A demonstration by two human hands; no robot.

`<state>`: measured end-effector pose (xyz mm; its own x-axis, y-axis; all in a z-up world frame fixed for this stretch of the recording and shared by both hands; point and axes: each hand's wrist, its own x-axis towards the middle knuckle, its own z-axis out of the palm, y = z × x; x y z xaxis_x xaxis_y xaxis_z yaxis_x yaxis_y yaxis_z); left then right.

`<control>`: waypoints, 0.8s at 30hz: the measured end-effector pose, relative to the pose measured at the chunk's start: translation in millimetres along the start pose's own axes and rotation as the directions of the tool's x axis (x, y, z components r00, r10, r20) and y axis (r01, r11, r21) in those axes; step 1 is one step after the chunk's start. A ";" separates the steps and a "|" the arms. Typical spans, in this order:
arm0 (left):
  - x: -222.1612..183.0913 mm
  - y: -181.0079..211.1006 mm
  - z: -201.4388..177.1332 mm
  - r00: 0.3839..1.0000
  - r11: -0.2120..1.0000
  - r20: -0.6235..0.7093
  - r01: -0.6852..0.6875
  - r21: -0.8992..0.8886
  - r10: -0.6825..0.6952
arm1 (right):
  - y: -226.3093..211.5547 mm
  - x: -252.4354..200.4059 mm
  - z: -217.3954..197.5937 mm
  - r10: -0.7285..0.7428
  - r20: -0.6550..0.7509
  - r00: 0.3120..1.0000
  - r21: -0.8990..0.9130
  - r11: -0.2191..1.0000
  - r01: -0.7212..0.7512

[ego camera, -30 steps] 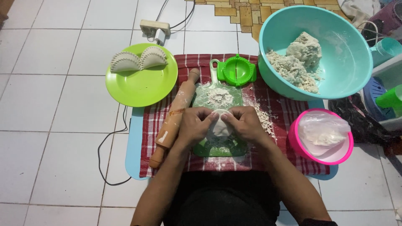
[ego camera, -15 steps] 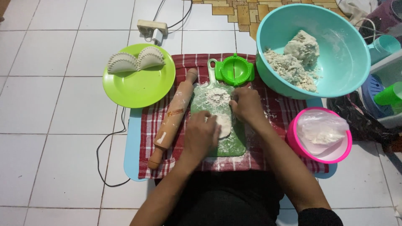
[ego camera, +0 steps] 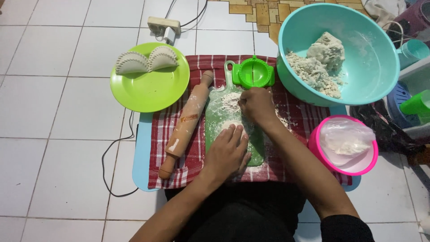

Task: Rolling out small pieces of dough with a rolling pin and using a green plastic mold to shape them into dumplings or similar items.

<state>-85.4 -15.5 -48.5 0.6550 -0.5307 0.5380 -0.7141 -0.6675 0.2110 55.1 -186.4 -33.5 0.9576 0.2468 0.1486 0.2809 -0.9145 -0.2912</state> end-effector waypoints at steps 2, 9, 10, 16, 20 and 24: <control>2.7 0.3 -11.5 0.999 1.000 0.053 0.014 -0.022 -0.013 | 2.2 0.7 10.3 0.038 -0.026 0.999 0.006 0.999 -0.038; 10.4 -39.3 -46.0 0.991 0.996 0.113 0.081 -0.028 -0.077 | -3.3 -18.8 -21.8 0.073 0.090 0.993 0.233 0.968 -0.093; 12.1 -47.9 -58.8 0.990 0.996 0.117 0.085 -0.031 -0.081 | -14.3 -27.8 -33.9 0.074 0.097 0.993 0.234 0.968 -0.095; 15.2 -86.3 -103.0 0.973 0.931 0.039 0.204 0.302 -0.226 | -37.7 -62.1 -48.1 -0.160 0.285 0.945 0.405 0.914 0.032; 12.2 -96.0 -98.6 0.941 0.802 0.002 0.288 0.524 -0.339 | -19.1 -79.3 -17.8 -0.271 0.099 0.957 0.136 0.957 0.257; 5.6 -100.2 -84.5 0.861 0.768 0.111 0.375 0.519 -0.496 | -78.2 -113.0 -48.0 -0.133 0.409 0.903 -0.250 0.935 0.251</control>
<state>-31.1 92.6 2.4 0.9456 -0.1841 0.2681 -0.1743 -0.9828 -0.0601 -78.1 -158.2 17.9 0.8532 0.4757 -0.2139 0.4872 -0.8733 0.0016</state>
